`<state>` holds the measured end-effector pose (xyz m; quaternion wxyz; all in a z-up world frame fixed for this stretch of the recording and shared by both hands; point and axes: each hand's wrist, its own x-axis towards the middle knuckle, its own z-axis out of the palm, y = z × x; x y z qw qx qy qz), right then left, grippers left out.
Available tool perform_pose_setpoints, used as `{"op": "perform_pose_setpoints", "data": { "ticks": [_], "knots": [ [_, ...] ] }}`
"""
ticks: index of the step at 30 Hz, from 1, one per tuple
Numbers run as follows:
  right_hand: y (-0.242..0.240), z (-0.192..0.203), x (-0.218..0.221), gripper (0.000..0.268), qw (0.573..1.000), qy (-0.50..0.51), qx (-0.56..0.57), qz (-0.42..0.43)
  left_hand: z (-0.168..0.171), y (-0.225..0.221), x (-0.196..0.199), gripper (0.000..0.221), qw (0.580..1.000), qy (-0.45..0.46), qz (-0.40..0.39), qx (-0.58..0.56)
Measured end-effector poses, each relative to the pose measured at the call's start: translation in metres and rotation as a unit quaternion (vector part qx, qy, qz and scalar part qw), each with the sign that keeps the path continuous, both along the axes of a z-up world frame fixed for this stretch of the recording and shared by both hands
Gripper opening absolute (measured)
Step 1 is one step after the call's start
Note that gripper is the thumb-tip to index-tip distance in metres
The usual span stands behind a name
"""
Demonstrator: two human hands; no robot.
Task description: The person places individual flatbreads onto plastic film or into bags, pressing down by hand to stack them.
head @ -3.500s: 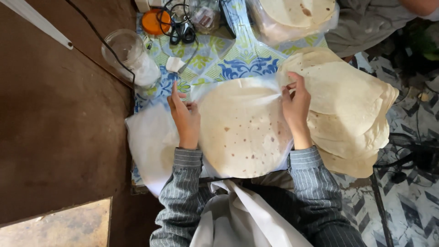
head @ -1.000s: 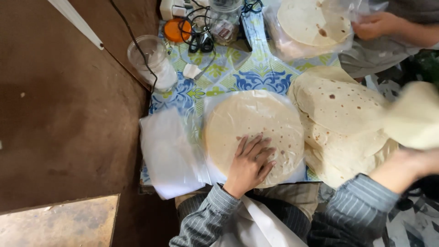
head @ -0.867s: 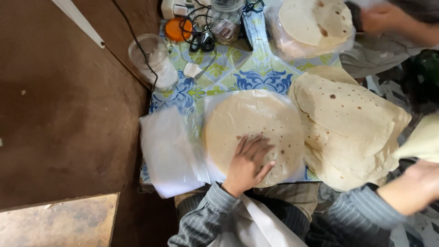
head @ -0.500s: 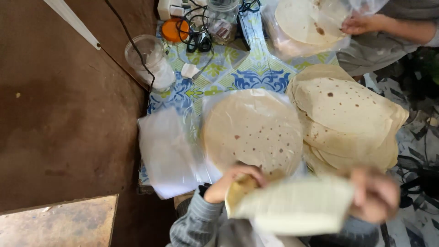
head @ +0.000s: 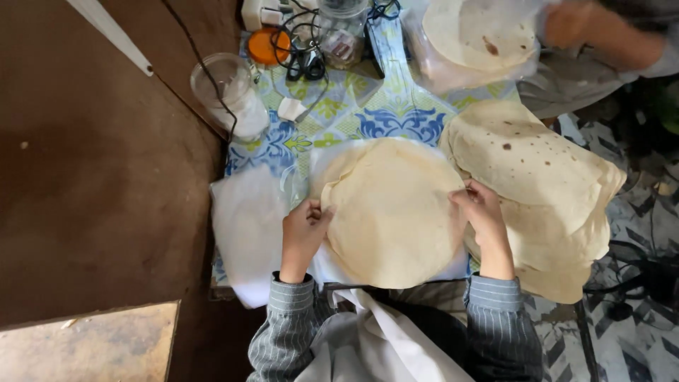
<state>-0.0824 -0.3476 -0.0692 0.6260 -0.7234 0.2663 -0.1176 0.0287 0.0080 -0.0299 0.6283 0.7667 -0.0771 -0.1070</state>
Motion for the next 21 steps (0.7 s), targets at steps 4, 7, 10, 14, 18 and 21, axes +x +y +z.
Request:
{"op": "perform_pose_setpoints", "data": {
  "ticks": [4,7,10,14,18,21],
  "knots": [
    [0.009,0.003,0.0,0.02,0.999,-0.035,-0.015,-0.014,0.002,-0.006,-0.001,0.023,0.994,-0.048,0.061,0.075],
    [0.019,0.008,0.005,0.029,0.997,-0.038,-0.058,-0.027,0.004,-0.009,-0.004,0.027,0.985,-0.055,0.094,0.131],
    [0.026,0.01,0.003,0.036,0.99,-0.026,-0.135,-0.045,0.008,-0.003,-0.01,0.031,0.981,-0.105,0.088,0.137],
    [0.054,0.047,0.002,0.042,0.97,0.008,-0.234,-0.072,0.017,0.029,-0.024,0.025,0.981,-0.143,0.062,0.112],
    [0.092,0.097,0.002,0.05,0.898,0.008,-0.426,-0.109,0.016,0.063,-0.038,0.024,0.929,-0.235,0.147,0.245],
    [0.107,0.108,0.011,0.049,0.827,-0.074,-0.551,-0.084,-0.011,0.081,-0.048,0.035,0.896,-0.243,0.16,0.336]
  ]
}}
